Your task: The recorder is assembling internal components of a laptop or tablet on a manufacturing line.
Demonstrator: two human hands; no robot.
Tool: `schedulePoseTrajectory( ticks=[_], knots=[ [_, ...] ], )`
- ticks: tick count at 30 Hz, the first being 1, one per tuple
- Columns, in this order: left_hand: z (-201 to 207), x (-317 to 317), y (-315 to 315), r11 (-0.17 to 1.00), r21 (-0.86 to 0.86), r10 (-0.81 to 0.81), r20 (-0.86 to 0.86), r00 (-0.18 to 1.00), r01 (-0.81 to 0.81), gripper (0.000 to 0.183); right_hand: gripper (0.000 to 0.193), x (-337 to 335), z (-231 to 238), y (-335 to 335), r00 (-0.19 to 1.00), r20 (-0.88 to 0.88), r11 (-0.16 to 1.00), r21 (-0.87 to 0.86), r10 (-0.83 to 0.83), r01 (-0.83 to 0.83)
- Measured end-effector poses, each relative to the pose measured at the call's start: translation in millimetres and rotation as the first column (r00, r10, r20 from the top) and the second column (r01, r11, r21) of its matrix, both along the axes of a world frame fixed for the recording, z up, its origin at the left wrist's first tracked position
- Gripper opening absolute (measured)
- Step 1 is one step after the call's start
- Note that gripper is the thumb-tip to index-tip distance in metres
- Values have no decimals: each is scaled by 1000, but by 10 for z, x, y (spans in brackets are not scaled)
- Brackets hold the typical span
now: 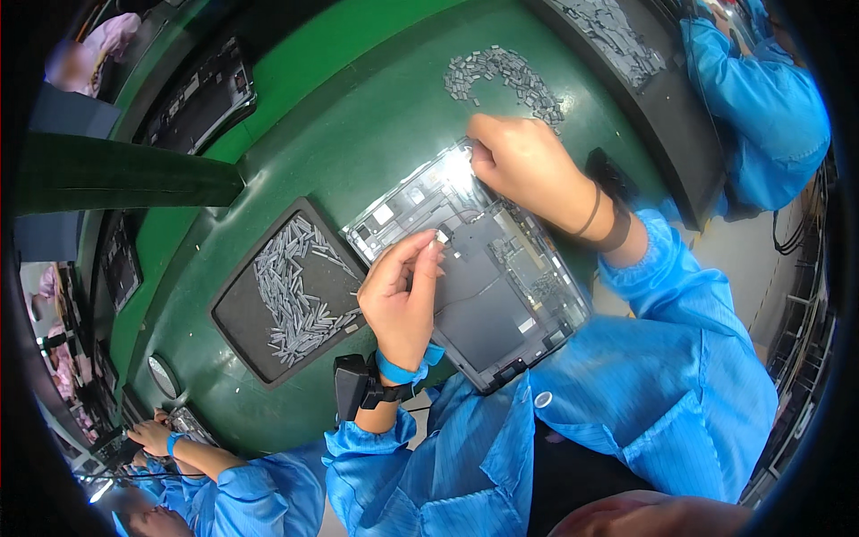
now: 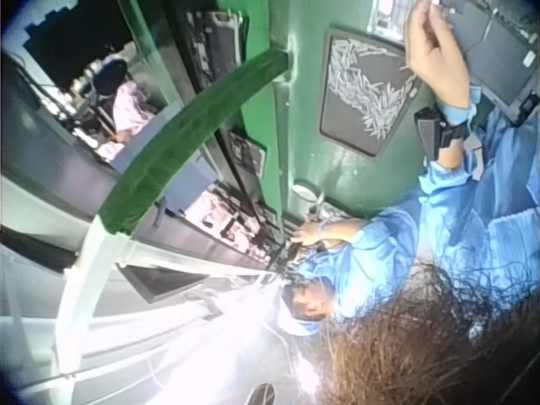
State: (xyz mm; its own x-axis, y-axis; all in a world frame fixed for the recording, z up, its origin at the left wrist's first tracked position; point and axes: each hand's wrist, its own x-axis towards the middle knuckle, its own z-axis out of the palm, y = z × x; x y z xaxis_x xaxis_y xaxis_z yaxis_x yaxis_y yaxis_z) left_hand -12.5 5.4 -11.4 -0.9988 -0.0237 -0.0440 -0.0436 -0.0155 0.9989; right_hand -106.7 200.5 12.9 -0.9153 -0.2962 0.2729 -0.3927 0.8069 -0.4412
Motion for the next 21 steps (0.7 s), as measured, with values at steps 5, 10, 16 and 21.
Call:
schedulePoseTrajectory(
  ticks=[5,10,16,21],
  knots=[
    [-7,-41,44,995,90,35,23,999,-37,21,7,-28,-67,80,1000,15,994,-112,-8,10],
    [119,-110,-30,945,325,-9,135,991,-35,22,11,33,81,104,964,-266,1000,-3,23,-25],
    [177,-98,76,830,557,0,74,997,-41,12,17,449,440,-181,910,259,823,-551,324,-137],
    [273,-93,187,856,517,10,-9,1000,-4,11,13,450,248,-167,886,264,665,-744,380,-63]
  ],
)
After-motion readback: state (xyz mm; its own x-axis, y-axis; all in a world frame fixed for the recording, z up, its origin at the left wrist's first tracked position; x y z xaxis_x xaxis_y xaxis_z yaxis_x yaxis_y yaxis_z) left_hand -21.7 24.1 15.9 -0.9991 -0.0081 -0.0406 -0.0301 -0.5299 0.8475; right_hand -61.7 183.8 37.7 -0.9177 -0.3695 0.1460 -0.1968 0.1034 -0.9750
